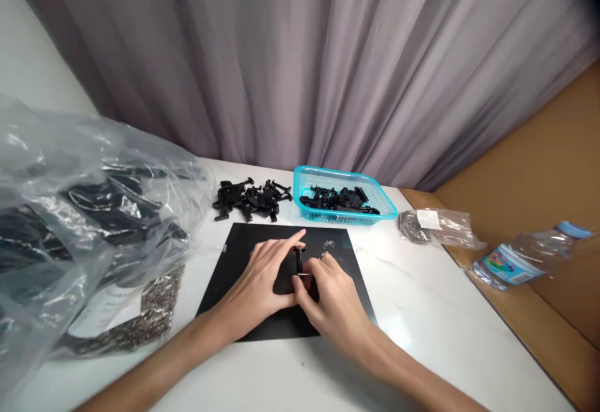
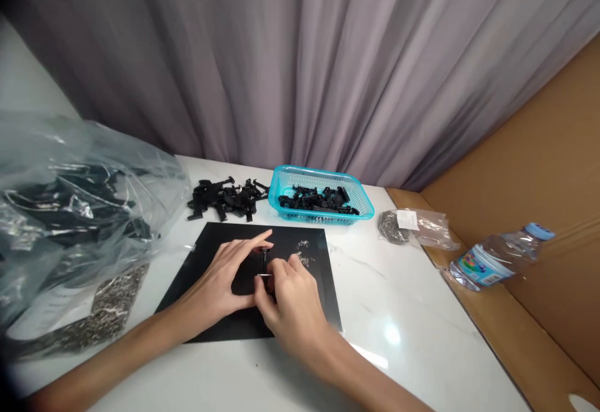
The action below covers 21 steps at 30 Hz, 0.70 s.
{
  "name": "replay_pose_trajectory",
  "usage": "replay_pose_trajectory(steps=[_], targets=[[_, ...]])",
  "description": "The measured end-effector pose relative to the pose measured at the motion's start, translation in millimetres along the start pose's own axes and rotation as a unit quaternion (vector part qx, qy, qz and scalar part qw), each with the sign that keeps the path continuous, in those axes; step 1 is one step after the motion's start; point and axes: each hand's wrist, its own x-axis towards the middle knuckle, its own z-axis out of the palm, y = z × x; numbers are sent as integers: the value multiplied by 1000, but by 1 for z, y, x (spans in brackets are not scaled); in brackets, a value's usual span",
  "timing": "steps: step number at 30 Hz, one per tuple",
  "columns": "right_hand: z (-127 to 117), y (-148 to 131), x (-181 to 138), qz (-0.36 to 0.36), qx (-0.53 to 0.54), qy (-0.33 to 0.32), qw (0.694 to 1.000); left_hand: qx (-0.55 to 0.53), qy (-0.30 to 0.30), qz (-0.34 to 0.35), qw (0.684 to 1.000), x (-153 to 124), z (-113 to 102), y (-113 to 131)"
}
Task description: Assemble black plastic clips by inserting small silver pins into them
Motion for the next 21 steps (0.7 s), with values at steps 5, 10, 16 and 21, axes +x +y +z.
replay_pose_trajectory(steps=[5,10,16,21], targets=[[-21,28,60,-30,-119,87,989,65,114,-52,990,13,-15,-35],[-30,49,114,35,-190,134,972,305,168,-98,932,18,-32,-73],[-13,42,89,-14,-208,134,969,360,167,-122,910,12,-31,-81],[3,23,42,-79,-167,31,982,374,154,-124,906,14,-30,-79]])
